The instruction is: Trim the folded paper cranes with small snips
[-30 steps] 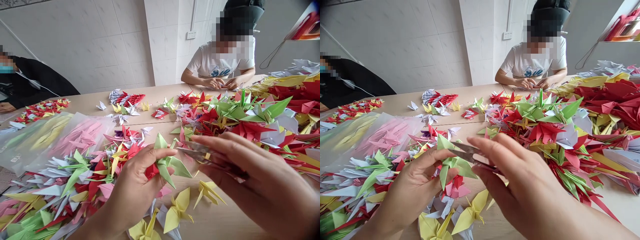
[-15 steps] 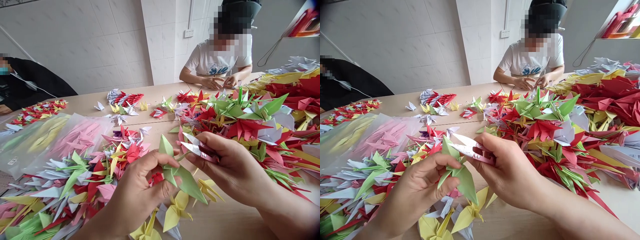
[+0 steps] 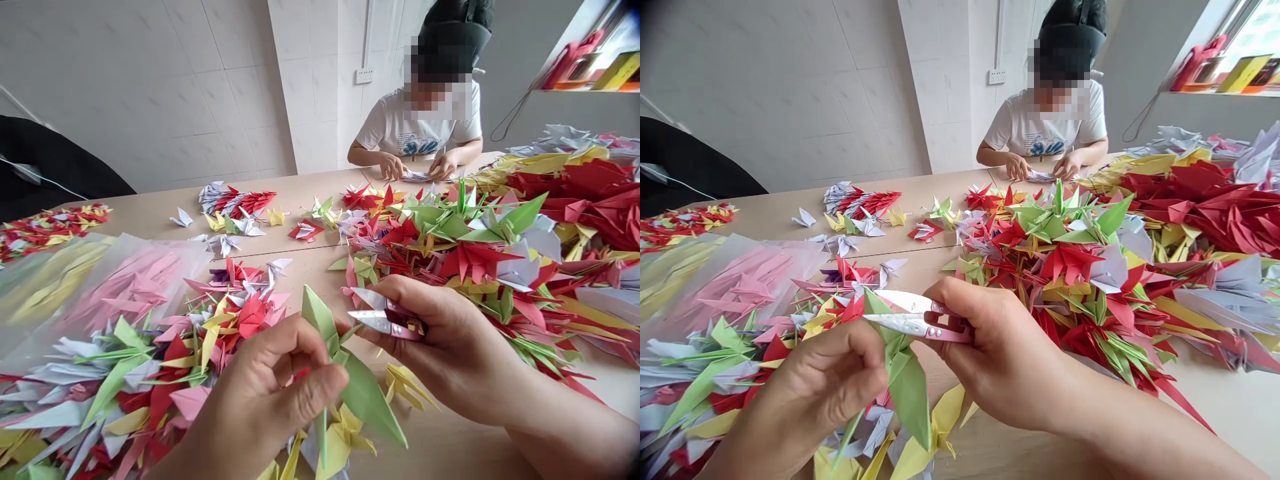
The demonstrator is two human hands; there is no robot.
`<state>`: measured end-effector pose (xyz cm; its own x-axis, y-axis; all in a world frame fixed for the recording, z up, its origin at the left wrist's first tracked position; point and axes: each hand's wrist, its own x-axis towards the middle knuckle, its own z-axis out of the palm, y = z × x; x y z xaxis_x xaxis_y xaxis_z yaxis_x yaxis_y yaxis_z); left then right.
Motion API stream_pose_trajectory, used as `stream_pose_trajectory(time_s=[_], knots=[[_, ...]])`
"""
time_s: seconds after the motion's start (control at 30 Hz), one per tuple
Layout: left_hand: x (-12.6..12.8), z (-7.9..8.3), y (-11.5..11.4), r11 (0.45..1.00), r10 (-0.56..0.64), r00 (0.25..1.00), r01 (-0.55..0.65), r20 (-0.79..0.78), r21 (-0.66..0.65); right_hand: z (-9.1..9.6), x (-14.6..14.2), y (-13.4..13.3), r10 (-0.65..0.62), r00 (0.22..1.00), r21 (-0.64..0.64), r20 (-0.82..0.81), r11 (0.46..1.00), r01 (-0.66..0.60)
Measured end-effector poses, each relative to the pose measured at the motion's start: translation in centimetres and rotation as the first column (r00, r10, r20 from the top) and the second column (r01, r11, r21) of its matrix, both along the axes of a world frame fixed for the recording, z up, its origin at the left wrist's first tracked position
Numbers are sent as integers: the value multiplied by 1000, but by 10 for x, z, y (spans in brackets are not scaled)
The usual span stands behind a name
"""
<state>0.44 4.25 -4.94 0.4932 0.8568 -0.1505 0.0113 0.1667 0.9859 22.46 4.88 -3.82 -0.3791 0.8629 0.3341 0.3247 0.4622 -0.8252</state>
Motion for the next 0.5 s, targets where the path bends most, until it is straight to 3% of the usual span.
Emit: stream_pose_trajectory(time_s=[0.3,0.5], knots=[[-2,-1,1,984,-104,969,134,223,-121,-1,5,4,51,997,-94,-66,994,-57],[2,1,-1,971,-154,968,185,196,-148,-1,4,5,68,996,-126,-62,989,-76]])
